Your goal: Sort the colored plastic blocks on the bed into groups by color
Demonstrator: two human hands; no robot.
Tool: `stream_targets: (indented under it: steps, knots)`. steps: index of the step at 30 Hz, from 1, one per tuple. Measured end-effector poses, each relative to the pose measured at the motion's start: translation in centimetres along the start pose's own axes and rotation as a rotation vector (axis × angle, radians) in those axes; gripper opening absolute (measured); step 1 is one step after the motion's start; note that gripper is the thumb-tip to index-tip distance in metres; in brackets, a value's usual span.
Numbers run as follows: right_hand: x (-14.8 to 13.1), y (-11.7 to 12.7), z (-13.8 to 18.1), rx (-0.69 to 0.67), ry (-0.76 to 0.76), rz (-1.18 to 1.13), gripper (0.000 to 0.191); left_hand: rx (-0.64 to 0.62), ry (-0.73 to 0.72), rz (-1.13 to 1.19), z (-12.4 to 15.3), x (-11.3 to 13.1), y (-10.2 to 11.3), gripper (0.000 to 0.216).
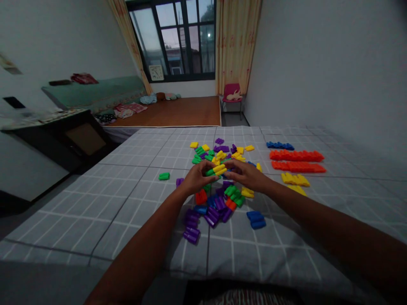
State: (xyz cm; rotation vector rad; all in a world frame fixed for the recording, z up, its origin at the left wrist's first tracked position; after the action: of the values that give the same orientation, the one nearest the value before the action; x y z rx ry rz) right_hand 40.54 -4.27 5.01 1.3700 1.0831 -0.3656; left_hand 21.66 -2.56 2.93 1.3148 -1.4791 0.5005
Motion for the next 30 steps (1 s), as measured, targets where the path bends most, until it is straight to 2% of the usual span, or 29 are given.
stream_targets:
  steps: [2,4,6,8,12,15,18,21,24,27,30]
  knots:
    - [0.2,-1.2,-1.3,-0.046,-0.014,-0.129,0.039,-0.016,-0.021,-0.018,0.2,0.4,-0.7,0.041]
    - [0.8,-0.2,-2.0,-0.007,-0.043,-0.238,0.037,-0.033,-0.036,-0.113,0.4,0.6,-0.5,0.04]
    - [1.9,3.0,-1.9,0.113,-0.105,-0.338,0.037,-0.027,-0.02,-0.231,0.5,0.4,0.5,0.038]
    - [3.3,7.2,-0.6,0.195,-0.201,-0.402,0.041,0.004,0.011,-0.344,0.5,0.0,2.0,0.036]
    - [6.2,14.5,4.7,0.162,-0.367,-0.363,0.044,-0.031,0.047,-0.536,0.2,-1.5,4.0,0.036]
    - [8.4,17.6,9.6,0.206,-0.449,-0.265,0.046,-0.082,0.08,-0.614,0.0,-2.8,4.5,0.04]
    - [10.5,18.5,13.7,0.199,-0.55,-0.155,0.048,-0.069,0.091,-0.706,-0.1,-3.8,4.9,0.043]
    - [12.2,17.9,16.2,0.103,-0.605,-0.043,0.046,-0.055,0.085,-0.735,-0.1,-4.7,5.3,0.045]
    - [13.2,17.2,16.9,0.046,-0.576,0.154,0.037,-0.045,0.093,-0.71,-0.1,-5.2,5.5,0.047]
    - [13.6,16.8,16.7,0.097,-0.52,0.338,0.031,-0.043,0.107,-0.704,-0.1,-5.4,5.5,0.048]
    - [13.6,16.3,16.5,0.178,-0.503,0.39,0.029,-0.052,0.123,-0.71,-0.1,-5.4,5.4,0.047]
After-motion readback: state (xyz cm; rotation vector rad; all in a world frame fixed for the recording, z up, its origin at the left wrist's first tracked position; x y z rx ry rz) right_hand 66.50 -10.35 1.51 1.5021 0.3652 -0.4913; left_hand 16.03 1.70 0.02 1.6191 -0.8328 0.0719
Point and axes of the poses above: each hand's wrist, its own z-axis away from the middle knuckle, its own y-axis out of the back of the hand, x = y × z, the point moved 4 cm from there along -z, towards the middle knuckle, and after that the axes turned 8 degrees about -y, right-handed, at the moved point
